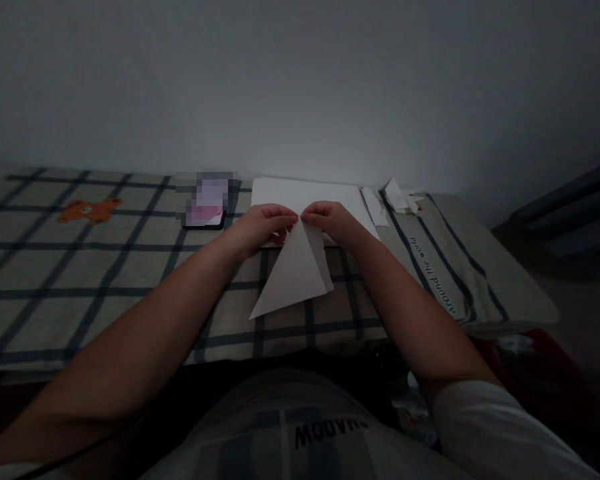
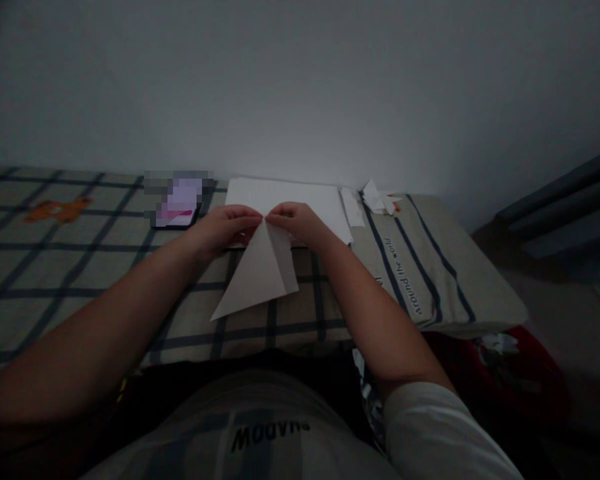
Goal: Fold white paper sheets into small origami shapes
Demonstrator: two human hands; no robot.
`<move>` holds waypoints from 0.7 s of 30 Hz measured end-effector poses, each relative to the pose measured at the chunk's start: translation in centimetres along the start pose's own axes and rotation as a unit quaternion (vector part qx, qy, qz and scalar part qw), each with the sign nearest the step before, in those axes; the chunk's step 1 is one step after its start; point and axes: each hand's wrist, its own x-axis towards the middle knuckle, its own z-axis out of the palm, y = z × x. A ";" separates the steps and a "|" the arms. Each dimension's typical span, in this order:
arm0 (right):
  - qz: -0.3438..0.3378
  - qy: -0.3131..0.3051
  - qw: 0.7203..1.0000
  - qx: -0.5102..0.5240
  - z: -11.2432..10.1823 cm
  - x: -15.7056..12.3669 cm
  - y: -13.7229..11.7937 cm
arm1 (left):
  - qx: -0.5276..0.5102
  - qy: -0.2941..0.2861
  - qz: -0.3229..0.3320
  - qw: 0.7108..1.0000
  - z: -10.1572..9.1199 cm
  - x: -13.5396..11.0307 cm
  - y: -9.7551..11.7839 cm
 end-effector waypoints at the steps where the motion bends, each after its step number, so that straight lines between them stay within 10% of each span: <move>1: 0.000 0.001 1.000 -0.006 0.0 0.0 -0.1 | -0.004 0.000 -0.004 1.000 0.1 0.0 0.0; 21: 0.014 -0.057 0.997 0.042 0.2 0.0 0.1 | 0.012 0.035 -0.026 0.999 0.7 -0.3 0.3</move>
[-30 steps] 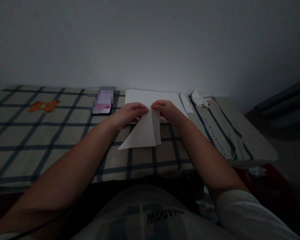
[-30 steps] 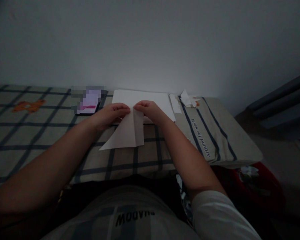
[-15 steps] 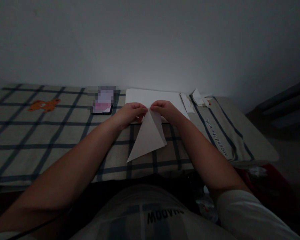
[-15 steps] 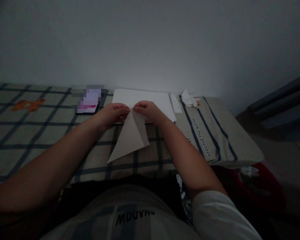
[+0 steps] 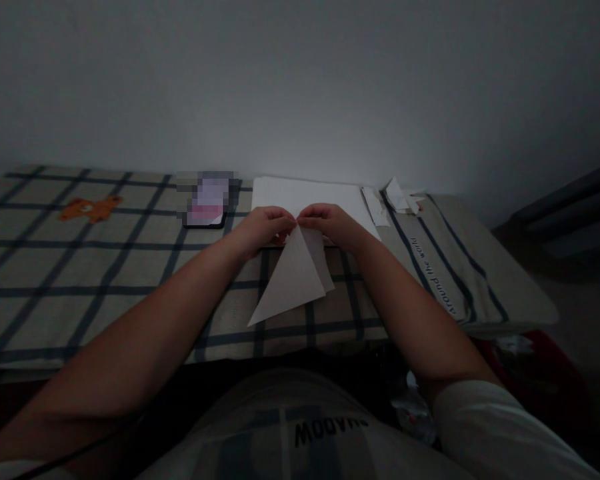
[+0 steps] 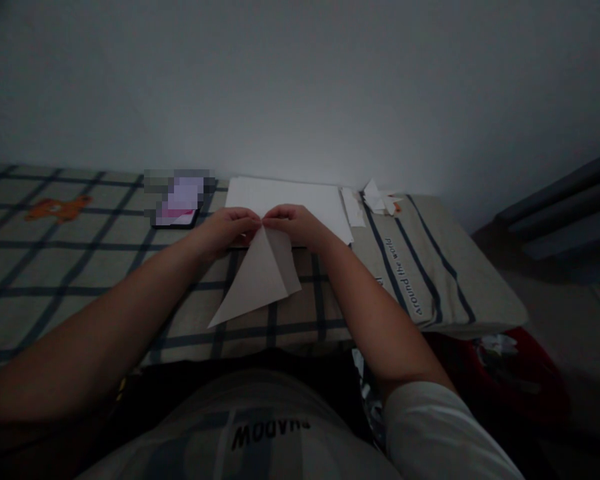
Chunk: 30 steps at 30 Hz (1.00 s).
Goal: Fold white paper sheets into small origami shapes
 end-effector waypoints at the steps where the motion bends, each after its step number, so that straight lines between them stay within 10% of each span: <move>1: -0.002 0.000 1.000 -0.002 0.0 0.0 0.0 | -0.002 -0.001 0.000 1.000 0.0 0.1 -0.1; 19: -0.096 0.037 0.989 -0.105 0.1 0.1 0.1 | -0.002 0.012 0.006 1.000 0.2 -0.3 0.1; 30: 0.056 -0.002 0.997 0.057 0.2 -0.4 -0.3 | 0.015 0.020 0.031 0.999 -0.1 0.0 -0.3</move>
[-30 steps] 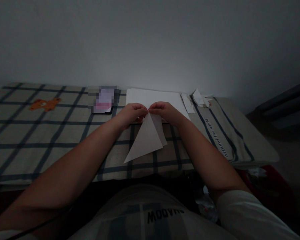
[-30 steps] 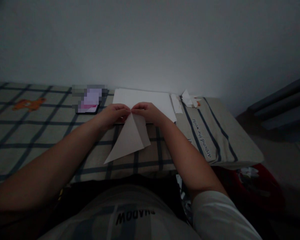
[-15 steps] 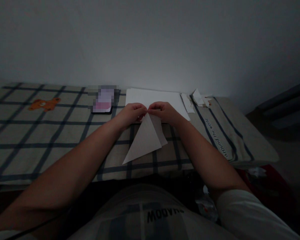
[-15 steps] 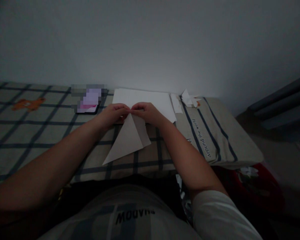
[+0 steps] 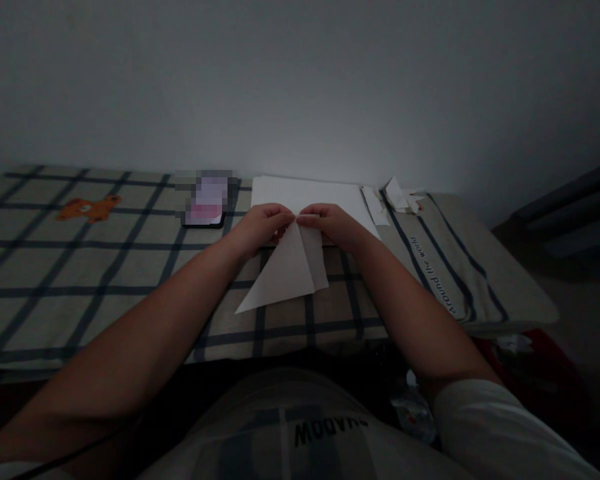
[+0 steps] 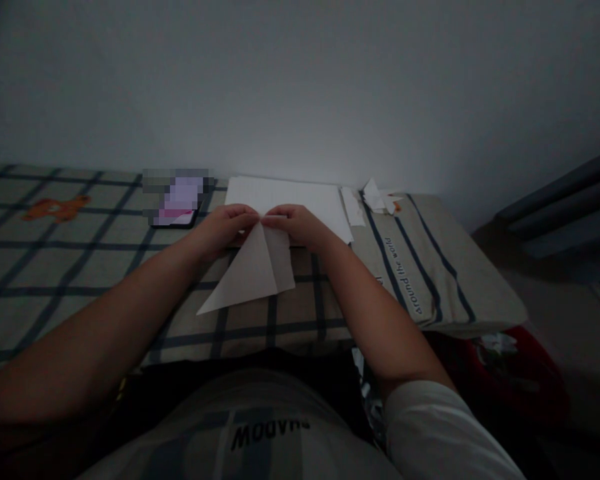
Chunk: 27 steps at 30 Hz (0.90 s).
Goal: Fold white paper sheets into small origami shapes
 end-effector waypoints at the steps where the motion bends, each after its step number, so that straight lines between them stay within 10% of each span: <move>1: -0.008 0.004 1.000 -0.005 0.0 0.0 0.0 | -0.002 -0.001 0.000 1.000 0.0 0.0 0.0; 20: -0.171 0.050 0.968 -0.177 -0.2 0.5 0.2 | 0.005 0.017 -0.002 1.000 0.2 -0.5 0.3; 27: -0.115 0.051 0.982 -0.141 -0.4 0.5 0.4 | 0.033 0.033 0.012 0.999 0.1 -0.3 0.1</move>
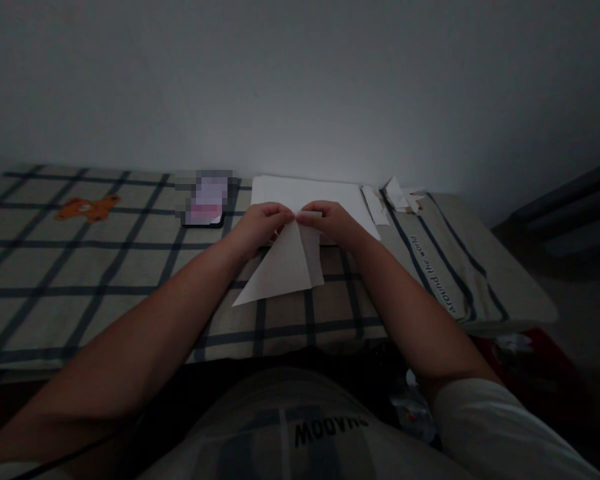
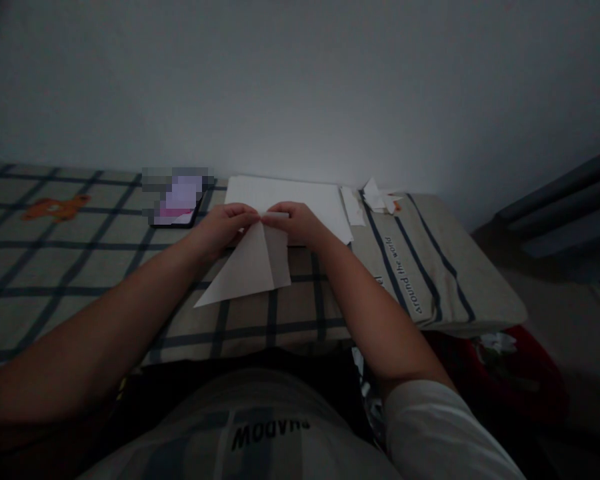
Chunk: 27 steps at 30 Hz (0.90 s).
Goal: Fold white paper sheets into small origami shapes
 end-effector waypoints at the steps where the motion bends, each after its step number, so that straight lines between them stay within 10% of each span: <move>1: 0.020 -0.008 1.000 0.017 0.0 0.0 0.1 | 0.002 0.001 0.001 1.000 -0.1 0.1 -0.1; 27: 0.021 -0.010 0.999 0.034 0.0 -0.2 -0.1 | -0.004 0.007 -0.003 1.000 -0.1 0.2 -0.2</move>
